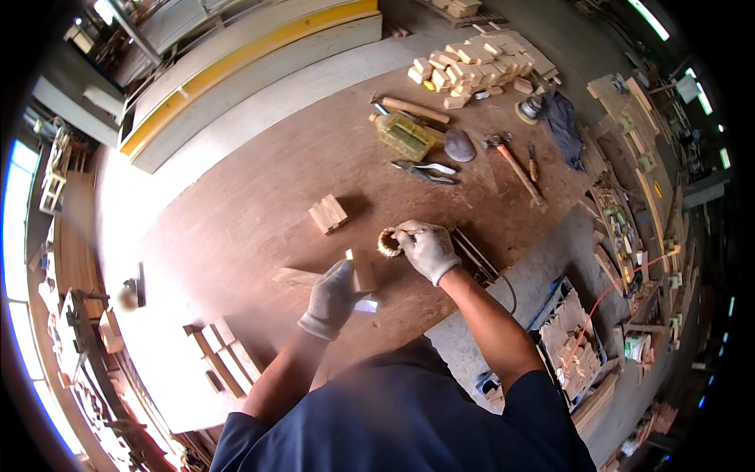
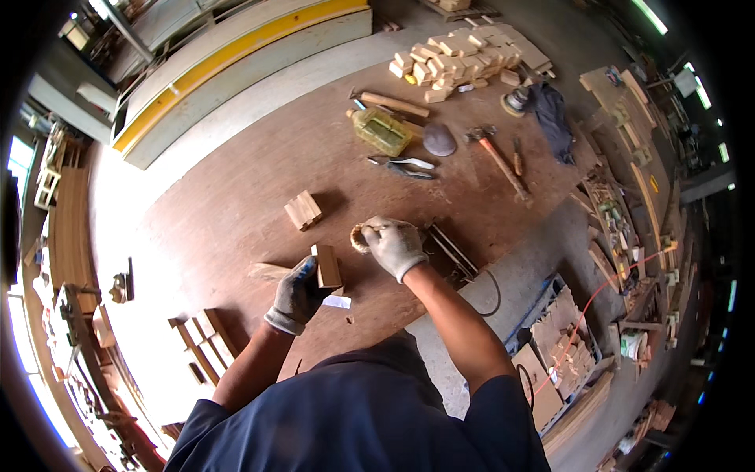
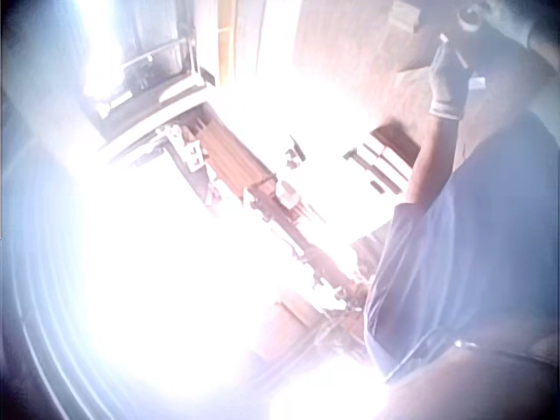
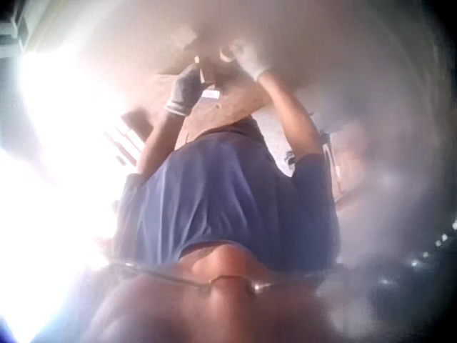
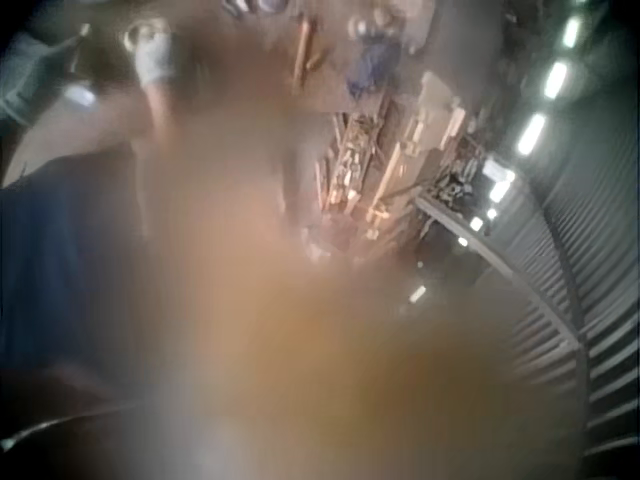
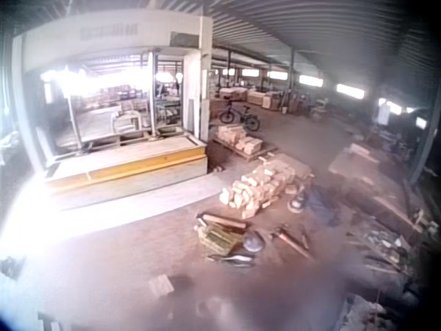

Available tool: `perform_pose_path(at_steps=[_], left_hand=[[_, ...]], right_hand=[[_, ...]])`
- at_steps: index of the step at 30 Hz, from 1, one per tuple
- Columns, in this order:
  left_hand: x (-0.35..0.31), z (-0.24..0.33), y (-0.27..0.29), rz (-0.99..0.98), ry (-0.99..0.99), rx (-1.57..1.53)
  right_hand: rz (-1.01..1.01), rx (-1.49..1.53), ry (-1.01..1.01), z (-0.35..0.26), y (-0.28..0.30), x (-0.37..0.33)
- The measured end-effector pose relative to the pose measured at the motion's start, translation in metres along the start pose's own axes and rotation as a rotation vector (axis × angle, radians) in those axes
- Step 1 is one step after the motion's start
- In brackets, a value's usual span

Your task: The person applies glue to small wooden blocks using a brush and then uses a nail gun to fasten them together. The person works at a wooden workbench in a workshop, handling multiple blocks and stacking the finished assemblies. The person also moves to a nearby cart to retrieve more wooden pieces.

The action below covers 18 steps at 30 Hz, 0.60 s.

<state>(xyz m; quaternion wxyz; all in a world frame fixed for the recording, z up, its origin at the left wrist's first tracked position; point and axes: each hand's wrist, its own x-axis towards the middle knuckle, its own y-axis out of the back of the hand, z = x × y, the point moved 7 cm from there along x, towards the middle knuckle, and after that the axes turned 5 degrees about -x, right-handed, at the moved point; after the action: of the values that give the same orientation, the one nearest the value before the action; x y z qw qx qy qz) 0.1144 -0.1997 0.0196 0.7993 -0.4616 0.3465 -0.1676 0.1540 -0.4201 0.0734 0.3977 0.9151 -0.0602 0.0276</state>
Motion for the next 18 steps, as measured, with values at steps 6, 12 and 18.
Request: perform_pose_path(at_steps=[6, 12, 18], left_hand=[[0.003, -0.004, 0.037, 0.068, -0.178, 0.397], [0.003, -0.005, 0.034, 0.079, -0.186, 0.406], [0.005, -0.008, 0.046, 0.099, -0.18, 0.422]], right_hand=[[-0.051, -0.061, -0.002, -0.012, 0.005, 0.002], [0.07, -0.134, 0.253, -0.037, 0.013, -0.003], [-0.043, -0.144, -0.063, -0.018, -0.005, -0.005]])
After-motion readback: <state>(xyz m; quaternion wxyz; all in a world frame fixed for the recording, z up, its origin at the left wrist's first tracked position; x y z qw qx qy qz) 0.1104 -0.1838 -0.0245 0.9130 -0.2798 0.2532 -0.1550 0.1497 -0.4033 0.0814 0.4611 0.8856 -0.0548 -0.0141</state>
